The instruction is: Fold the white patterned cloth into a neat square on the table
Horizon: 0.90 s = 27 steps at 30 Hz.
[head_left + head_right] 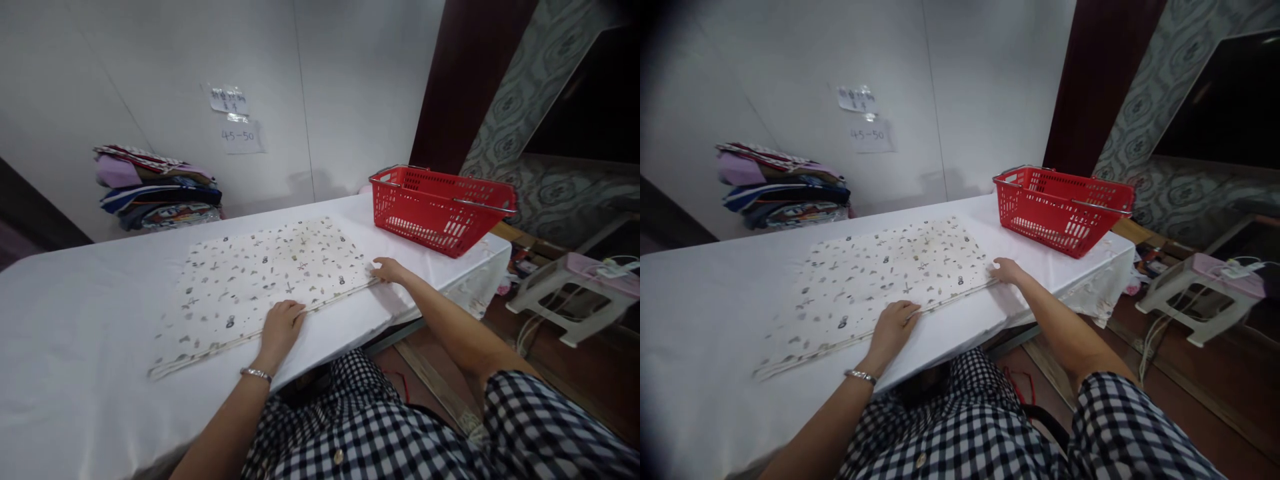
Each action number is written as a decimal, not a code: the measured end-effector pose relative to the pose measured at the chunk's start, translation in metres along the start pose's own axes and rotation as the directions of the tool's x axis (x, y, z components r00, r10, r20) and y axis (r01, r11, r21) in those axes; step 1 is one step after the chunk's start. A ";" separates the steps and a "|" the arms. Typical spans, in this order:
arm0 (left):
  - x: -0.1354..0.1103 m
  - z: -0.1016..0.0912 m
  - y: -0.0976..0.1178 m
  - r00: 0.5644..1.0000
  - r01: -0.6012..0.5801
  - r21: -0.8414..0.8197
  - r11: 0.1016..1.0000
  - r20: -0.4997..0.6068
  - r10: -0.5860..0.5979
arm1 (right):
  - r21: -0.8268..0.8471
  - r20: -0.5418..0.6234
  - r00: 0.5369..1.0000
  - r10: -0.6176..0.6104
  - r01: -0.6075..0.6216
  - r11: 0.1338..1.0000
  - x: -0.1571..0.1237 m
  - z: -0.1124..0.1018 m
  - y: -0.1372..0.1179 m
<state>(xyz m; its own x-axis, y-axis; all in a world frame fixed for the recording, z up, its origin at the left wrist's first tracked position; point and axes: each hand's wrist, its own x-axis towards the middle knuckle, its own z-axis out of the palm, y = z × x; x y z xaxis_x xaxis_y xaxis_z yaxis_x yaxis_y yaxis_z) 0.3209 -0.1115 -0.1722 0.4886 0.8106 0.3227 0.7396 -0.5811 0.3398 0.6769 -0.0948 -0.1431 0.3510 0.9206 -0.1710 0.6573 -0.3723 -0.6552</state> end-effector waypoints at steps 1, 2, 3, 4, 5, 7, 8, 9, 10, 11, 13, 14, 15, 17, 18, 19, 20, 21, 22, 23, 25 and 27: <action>0.000 0.001 -0.001 1.000 -0.002 -0.001 1.000 -0.004 0.002 | 0.010 0.013 1.000 0.016 -0.016 1.000 0.000 0.001 -0.002; -0.001 0.001 -0.001 1.000 -0.004 0.001 1.000 -0.011 0.004 | 0.026 0.023 0.999 0.025 -0.025 0.999 0.000 0.001 -0.006; -0.001 0.002 -0.002 1.000 -0.006 0.004 1.000 -0.020 0.006 | 0.047 0.032 0.999 0.027 -0.028 0.998 -0.001 0.000 -0.010; -0.002 0.002 -0.002 1.000 -0.009 0.010 1.000 -0.030 0.009 | 0.073 0.038 0.999 0.021 -0.024 0.997 -0.001 -0.001 -0.015; -0.002 0.002 -0.002 0.999 -0.011 0.017 1.000 -0.042 0.012 | 0.098 0.044 0.999 0.011 -0.015 0.995 -0.001 -0.003 -0.021; -0.002 0.002 -0.001 0.998 -0.014 0.031 0.999 -0.058 0.016 | 0.198 0.033 0.998 -0.055 0.047 0.979 0.001 -0.008 -0.034; -0.002 0.001 0.000 0.998 -0.012 0.038 0.999 -0.061 0.015 | 0.272 0.007 0.994 -0.106 0.101 0.957 0.002 -0.010 -0.040; -0.002 0.001 0.000 0.998 -0.010 0.043 0.999 -0.061 0.012 | 0.336 -0.023 0.989 -0.144 0.144 0.931 0.004 -0.012 -0.044; -0.003 0.000 0.001 0.998 -0.009 0.048 0.999 -0.060 0.011 | 0.380 -0.045 0.986 -0.158 0.163 0.910 0.005 -0.013 -0.046; -0.003 0.000 0.001 0.998 -0.010 0.052 0.999 -0.056 0.013 | 0.400 -0.050 0.988 -0.147 0.155 0.903 0.005 -0.013 -0.045; -0.003 0.000 0.001 0.998 -0.015 0.059 0.998 -0.054 0.018 | 0.354 -0.015 0.998 -0.060 0.062 0.933 0.005 -0.009 -0.038; -0.003 0.000 0.001 0.998 -0.018 0.062 0.998 -0.055 0.022 | 0.309 0.010 1.000 -0.008 0.005 0.951 0.004 -0.007 -0.032; -0.004 0.001 0.001 0.998 -0.022 0.065 0.998 -0.057 0.025 | 0.271 0.025 0.999 0.032 -0.037 0.962 0.003 -0.004 -0.025; -0.004 0.003 0.000 0.998 -0.027 0.073 0.997 -0.061 0.031 | 0.207 0.034 0.996 0.077 -0.082 0.975 0.001 0.001 -0.013; -0.004 0.003 -0.001 0.997 -0.031 0.076 0.997 -0.064 0.036 | 0.170 0.035 0.995 0.095 -0.100 0.980 0.001 0.003 -0.009; -0.004 0.004 -0.001 0.997 -0.034 0.079 0.996 -0.067 0.040 | 0.130 0.035 0.993 0.111 -0.115 0.985 0.001 0.005 -0.007; -0.004 0.005 -0.002 0.997 -0.037 0.082 0.996 -0.071 0.043 | 0.087 0.035 0.992 0.124 -0.126 0.988 0.001 0.005 -0.006; -0.004 0.005 -0.002 0.996 -0.039 0.084 0.996 -0.074 0.046 | 0.040 0.035 0.990 0.133 -0.135 0.990 0.002 0.005 -0.006; -0.004 0.005 -0.002 0.996 -0.041 0.086 0.995 -0.077 0.048 | -0.009 0.035 0.989 0.140 -0.140 0.990 0.003 0.005 -0.007; -0.004 0.005 -0.002 0.996 -0.042 0.088 0.995 -0.078 0.049 | -0.061 0.032 0.989 0.145 -0.142 0.988 0.004 0.005 -0.009; -0.004 0.005 -0.002 0.996 -0.044 0.090 0.995 -0.080 0.051 | -0.166 0.024 0.990 0.140 -0.134 0.977 0.006 0.004 -0.012; -0.004 0.004 -0.001 0.996 -0.045 0.092 0.995 -0.078 0.052 | -0.268 0.009 0.993 0.120 -0.114 0.957 0.007 0.003 -0.013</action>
<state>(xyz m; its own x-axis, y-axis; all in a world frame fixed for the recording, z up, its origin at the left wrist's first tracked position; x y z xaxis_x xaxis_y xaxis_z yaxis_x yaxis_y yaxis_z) 0.3199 -0.1141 -0.1778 0.4887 0.7710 0.4082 0.7562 -0.6077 0.2426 0.6685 -0.0826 -0.1379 0.4216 0.8701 -0.2552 0.7677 -0.4923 -0.4103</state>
